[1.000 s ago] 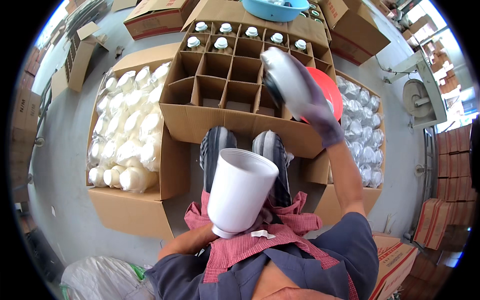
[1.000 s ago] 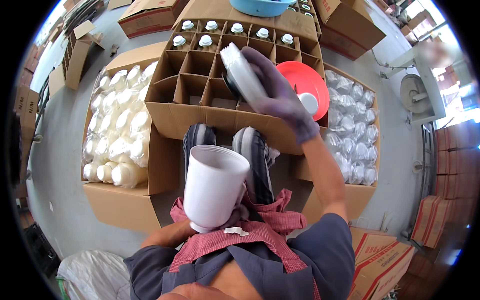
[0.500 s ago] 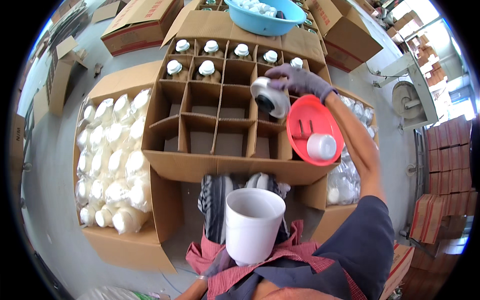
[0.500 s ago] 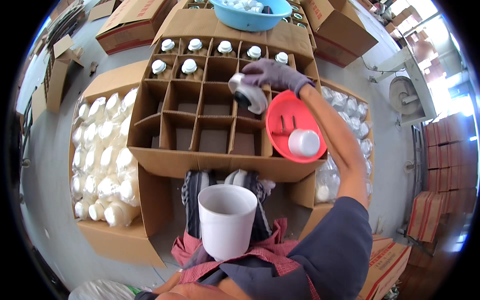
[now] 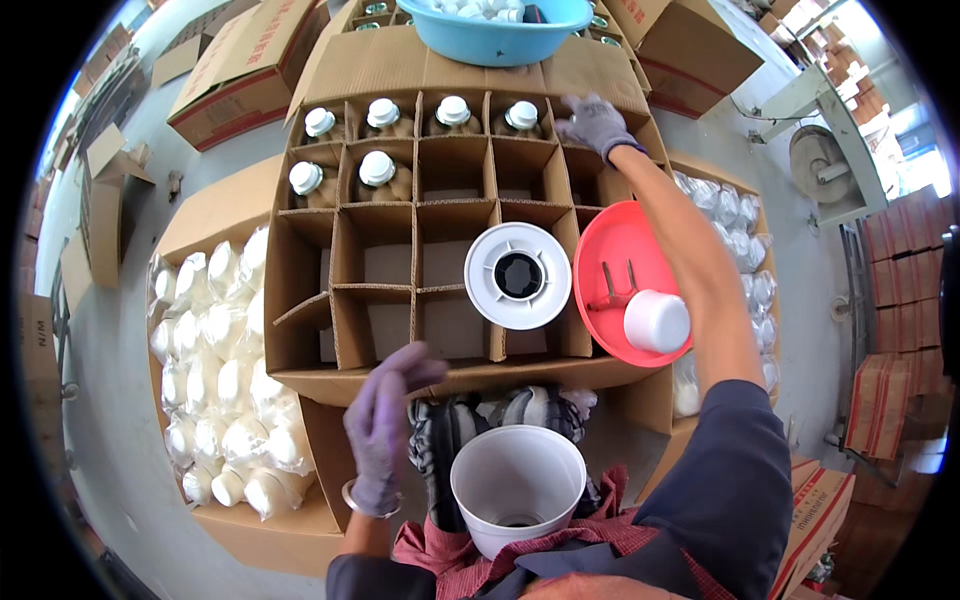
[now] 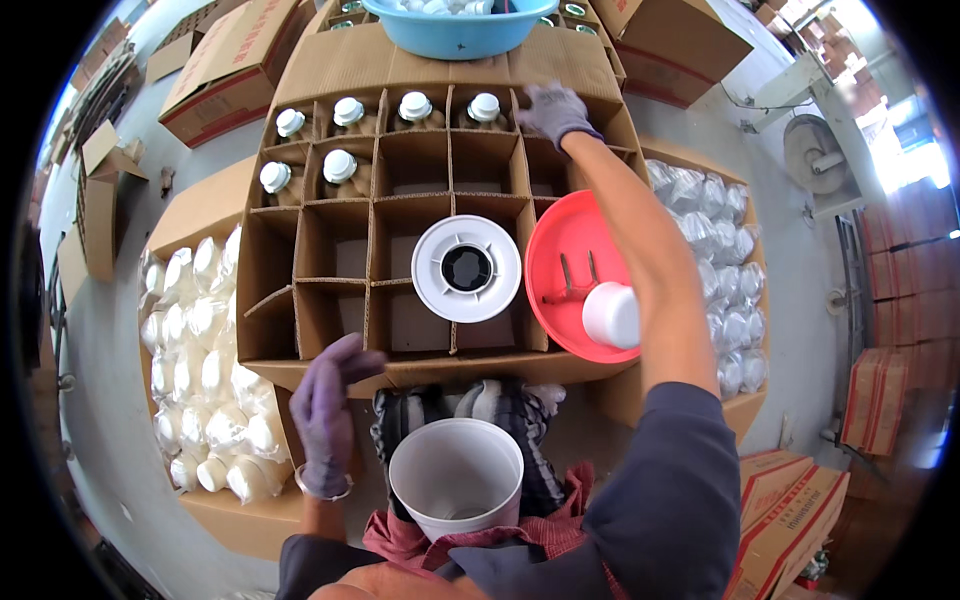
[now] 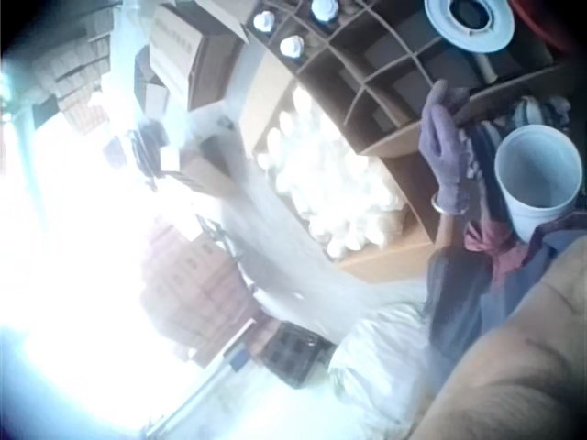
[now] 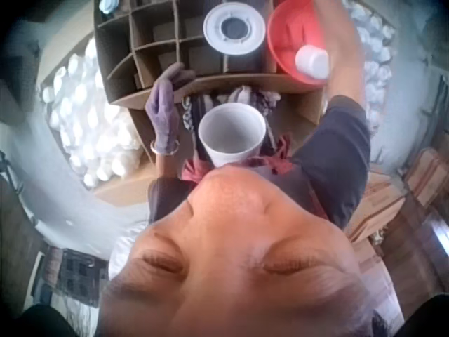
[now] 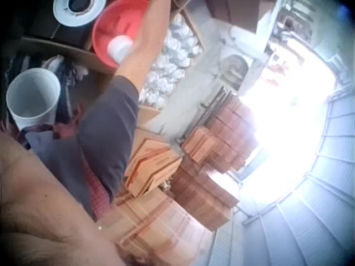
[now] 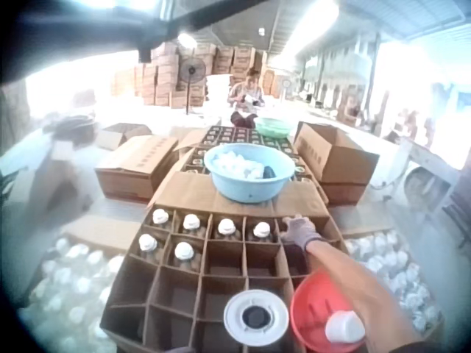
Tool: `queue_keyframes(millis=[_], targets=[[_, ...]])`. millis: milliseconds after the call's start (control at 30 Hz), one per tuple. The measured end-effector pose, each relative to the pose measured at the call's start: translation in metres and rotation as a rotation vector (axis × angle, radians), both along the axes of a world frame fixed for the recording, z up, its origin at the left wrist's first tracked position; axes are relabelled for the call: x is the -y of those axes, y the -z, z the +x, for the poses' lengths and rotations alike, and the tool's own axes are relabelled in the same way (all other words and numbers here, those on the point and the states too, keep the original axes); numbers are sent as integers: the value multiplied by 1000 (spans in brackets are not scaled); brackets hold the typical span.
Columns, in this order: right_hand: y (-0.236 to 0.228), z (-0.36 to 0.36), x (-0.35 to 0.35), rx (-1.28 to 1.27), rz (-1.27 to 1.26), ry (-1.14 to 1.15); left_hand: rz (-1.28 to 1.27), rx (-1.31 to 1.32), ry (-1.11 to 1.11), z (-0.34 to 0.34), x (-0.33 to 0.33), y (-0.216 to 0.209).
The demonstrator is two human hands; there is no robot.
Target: The person assembles plastic jugs and inserts them into cardboard boxes, placing a separate white lid into each jug's opening before moving the completed item into a storage box.
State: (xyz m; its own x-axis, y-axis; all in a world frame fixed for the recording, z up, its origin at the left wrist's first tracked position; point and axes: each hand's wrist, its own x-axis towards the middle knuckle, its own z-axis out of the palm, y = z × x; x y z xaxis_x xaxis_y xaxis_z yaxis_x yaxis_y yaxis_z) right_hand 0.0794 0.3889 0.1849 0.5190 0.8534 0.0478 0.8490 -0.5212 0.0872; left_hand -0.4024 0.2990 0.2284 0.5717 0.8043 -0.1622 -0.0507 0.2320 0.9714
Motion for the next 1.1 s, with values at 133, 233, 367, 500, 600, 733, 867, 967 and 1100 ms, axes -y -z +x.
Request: queue_keyframes(millis=[133, 233, 367, 500, 600, 733, 867, 967, 1100], targets=[[35, 35, 15, -178, 50, 2, 0, 84, 144, 46, 9, 3], [-19, 12, 30, -123, 222, -90, 27, 75, 165, 49, 11, 12], [-127, -48, 90, 33, 700, -445, 163, 182, 71, 55, -1, 13], [-163, -136, 169, -1138, 970, -241, 223, 279, 26, 84, 1, -21], [-109, -173, 216, -1572, 1008, -396, 169, 452, 134, 73, 15, -54], [-82, -262, 251, -1843, 1136, -27, 490, 359, 37, 44, 36, -67], [-70, -292, 283, -1740, 879, -171, 632, 219, 88, 17, 40, -104], [-58, -292, 318, -1389, 675, -365, 558, 102, 283, 0, 45, -102], [-10, -323, 371, -1236, 726, -389, 475, -65, 290, -58, 72, -60]])
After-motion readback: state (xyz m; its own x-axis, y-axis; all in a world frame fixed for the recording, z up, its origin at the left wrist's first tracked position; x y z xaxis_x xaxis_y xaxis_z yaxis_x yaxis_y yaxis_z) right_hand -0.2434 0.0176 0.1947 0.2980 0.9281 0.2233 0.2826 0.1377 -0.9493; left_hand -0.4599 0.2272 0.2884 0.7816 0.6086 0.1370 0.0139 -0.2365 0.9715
